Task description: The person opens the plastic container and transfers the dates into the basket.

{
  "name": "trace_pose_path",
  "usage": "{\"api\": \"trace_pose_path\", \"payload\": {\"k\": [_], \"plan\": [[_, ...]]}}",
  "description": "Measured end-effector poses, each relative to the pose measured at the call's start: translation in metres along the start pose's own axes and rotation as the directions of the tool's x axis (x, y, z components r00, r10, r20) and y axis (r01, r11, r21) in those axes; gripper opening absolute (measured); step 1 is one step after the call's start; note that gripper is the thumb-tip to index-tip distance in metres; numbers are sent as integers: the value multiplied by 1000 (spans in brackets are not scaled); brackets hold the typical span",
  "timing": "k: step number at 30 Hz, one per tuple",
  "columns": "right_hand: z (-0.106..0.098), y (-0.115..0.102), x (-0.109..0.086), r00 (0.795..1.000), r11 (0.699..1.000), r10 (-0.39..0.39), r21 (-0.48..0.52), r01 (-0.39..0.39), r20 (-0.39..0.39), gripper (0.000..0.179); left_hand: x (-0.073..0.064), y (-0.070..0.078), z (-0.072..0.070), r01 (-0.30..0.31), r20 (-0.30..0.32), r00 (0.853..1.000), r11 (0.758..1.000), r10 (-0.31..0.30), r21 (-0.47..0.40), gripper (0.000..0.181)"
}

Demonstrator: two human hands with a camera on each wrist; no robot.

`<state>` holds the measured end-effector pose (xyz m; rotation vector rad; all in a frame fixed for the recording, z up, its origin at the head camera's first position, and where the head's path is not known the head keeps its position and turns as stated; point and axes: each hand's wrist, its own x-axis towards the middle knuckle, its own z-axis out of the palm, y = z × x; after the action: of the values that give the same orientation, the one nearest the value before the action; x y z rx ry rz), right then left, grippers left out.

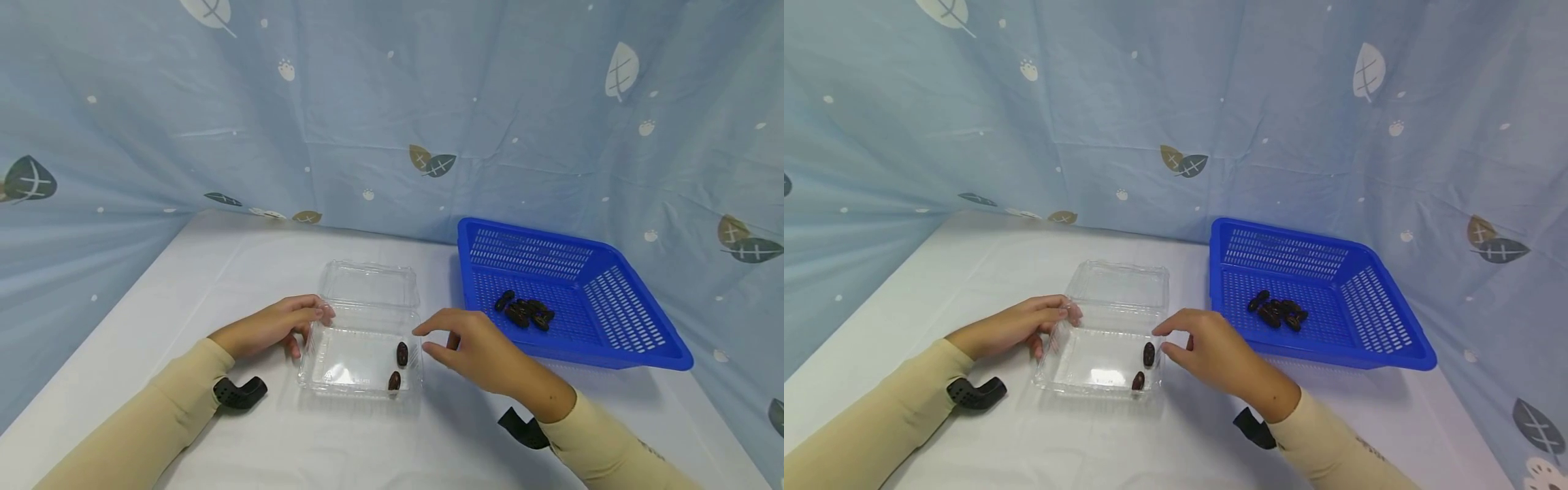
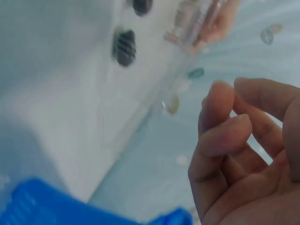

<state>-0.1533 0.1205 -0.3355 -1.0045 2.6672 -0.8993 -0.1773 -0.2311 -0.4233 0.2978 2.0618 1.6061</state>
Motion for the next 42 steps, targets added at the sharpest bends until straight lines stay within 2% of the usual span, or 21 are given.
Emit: {"api": "trace_pose_path", "payload": {"k": [8,21,26,31,38,42], "plan": [[22,2,13,980,997,13,75,-29,198,24,-1,2,0,5,0,1000,1000,-5,9,40],[32,2,35,924,994,51,73,-85,379,19,-1,2,-1,-5,16,1000,1000,5,5,41],[35,2,40,906,994,48,65,-83,420,18,-2,3,-1,-16,15,1000,1000,15,22,41],[38,4,43,900,997,33,52,-62,436,17,-1,2,-1,-16,17,1000,1000,16,20,41],[39,4,46,890,1000,-1,-17,11,456,19,-1,2,-1,-16,17,1000,1000,16,16,41],[39,2,47,887,1000,15,-29,-2,461,18,-1,3,0,-16,15,1000,1000,16,19,40]]}}
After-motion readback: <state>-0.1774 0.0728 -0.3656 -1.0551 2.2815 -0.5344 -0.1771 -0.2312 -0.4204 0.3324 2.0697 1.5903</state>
